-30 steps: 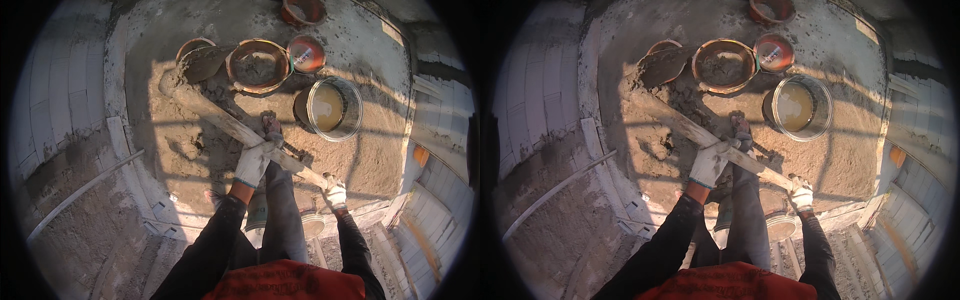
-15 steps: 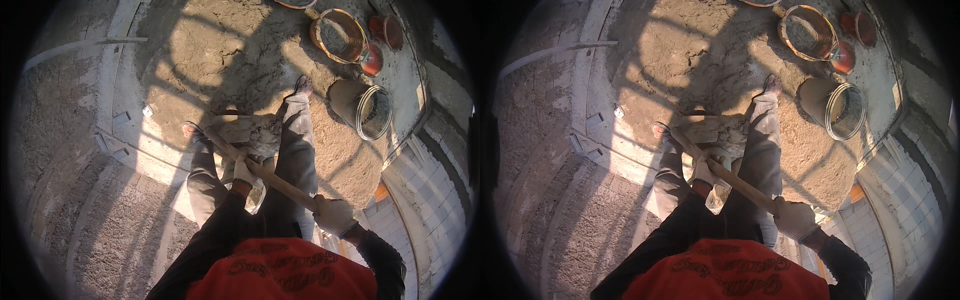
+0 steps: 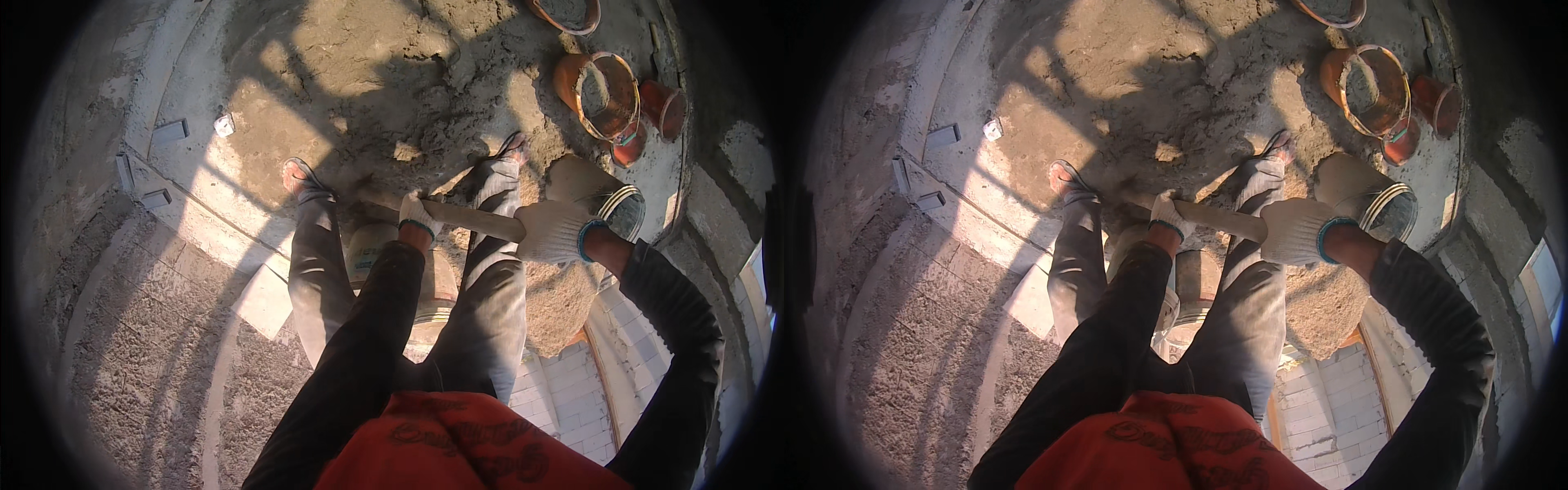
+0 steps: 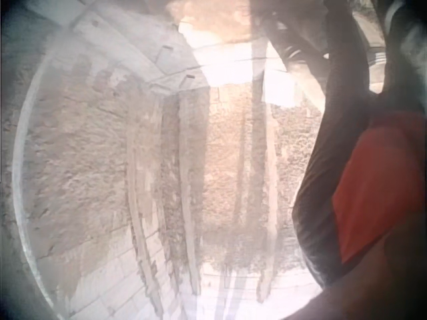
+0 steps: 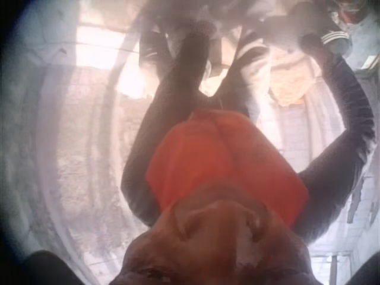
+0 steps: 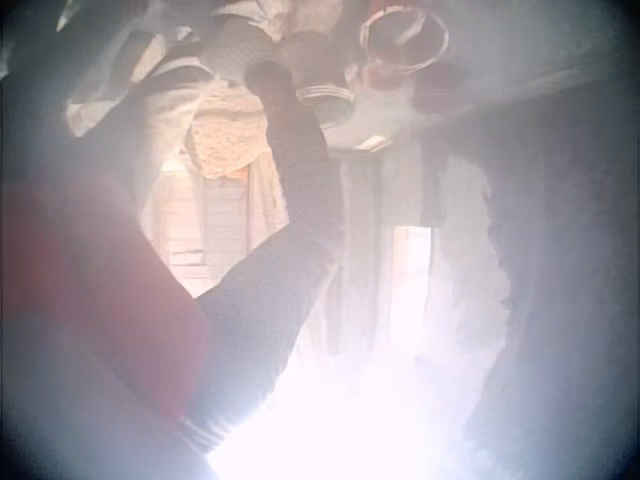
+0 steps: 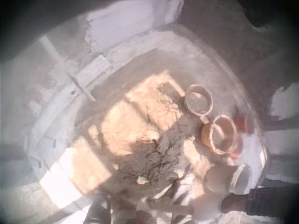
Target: The person scoops wet cement from a bucket with a trowel and applies it to a wall, smoothing the surface. They then mix more cement on the floor using a hoe and scoop it into a bucket.
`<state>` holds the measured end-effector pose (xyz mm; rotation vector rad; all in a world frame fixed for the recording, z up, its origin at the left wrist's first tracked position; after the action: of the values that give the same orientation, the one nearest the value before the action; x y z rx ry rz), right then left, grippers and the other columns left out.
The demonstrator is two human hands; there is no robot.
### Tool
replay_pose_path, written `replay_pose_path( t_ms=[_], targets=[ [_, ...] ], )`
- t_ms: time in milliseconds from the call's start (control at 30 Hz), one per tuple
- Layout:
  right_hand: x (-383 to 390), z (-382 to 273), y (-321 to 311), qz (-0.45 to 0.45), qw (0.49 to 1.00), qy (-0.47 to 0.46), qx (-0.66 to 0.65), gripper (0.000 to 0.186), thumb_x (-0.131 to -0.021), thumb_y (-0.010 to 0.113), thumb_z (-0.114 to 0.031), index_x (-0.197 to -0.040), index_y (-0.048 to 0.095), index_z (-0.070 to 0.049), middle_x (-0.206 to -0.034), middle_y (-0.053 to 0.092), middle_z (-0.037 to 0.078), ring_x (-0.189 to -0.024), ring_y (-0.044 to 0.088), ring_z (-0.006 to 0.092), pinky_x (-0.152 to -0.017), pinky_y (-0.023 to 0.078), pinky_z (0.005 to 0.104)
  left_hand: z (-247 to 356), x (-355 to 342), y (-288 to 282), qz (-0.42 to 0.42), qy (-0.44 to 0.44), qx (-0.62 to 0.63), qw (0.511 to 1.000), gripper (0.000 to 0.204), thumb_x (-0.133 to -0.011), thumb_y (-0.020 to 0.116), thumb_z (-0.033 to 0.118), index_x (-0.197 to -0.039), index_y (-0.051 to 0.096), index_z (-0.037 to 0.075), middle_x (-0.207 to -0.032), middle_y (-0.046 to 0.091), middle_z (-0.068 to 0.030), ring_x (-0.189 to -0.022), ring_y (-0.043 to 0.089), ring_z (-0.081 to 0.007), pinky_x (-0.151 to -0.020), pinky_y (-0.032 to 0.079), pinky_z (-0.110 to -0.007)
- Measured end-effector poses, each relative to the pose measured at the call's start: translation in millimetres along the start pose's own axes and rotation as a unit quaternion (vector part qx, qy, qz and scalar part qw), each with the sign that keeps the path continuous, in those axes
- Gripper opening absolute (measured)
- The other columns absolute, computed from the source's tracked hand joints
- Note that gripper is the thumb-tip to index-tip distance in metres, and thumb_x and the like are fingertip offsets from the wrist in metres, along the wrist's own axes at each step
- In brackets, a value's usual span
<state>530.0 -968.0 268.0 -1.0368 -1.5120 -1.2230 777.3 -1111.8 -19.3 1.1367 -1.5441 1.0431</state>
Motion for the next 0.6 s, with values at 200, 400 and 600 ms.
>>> replay_pose_path(
  t_ms=[200,400,600],
  targets=[
    [72,15,-63,0.194,0.956,-0.037,0.217,0.032,-0.086,0.071,-0.017,-0.110,0.073,0.005,-0.089,0.078,0.025,-0.082,0.080,0.0391,-0.074,0.065,0.0493,-40,24,123,-0.178,-0.006,0.092,0.980,0.014,-0.104,0.058,0.013,-0.090,0.058,0.009,-0.076,0.060,-0.0061,-0.071,0.064,-0.0245,-0.068,0.059,-0.042],
    [142,26,-36,0.306,0.942,-0.020,0.135,0.033,-0.087,0.073,-0.013,-0.111,0.066,0.008,-0.080,0.073,0.024,-0.078,0.079,0.0406,-0.070,0.064,0.0493,-40,83,193,-0.189,-0.008,0.053,0.981,0.010,-0.102,0.067,0.010,-0.095,0.062,0.006,-0.083,0.063,-0.0088,-0.074,0.066,-0.0244,-0.071,0.062,-0.038],
    [193,83,48,0.274,0.962,0.014,-0.003,0.054,-0.086,0.082,-0.024,-0.134,0.063,-0.008,-0.093,0.075,0.017,-0.079,0.078,0.0381,-0.069,0.062,0.0480,-49,199,186,-0.172,0.066,-0.054,0.981,0.010,-0.105,0.068,0.009,-0.109,0.062,0.002,-0.101,0.068,-0.0118,-0.086,0.072,-0.0265,-0.083,0.066,-0.043]
  ],
)
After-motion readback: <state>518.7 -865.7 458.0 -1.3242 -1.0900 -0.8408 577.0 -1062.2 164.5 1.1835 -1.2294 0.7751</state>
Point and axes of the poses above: each hand's wrist, its own x-axis away from the middle knuckle, its own y-axis out of the palm, z = x × y, the point moved 1 cm from there along -x, towards the middle knuckle
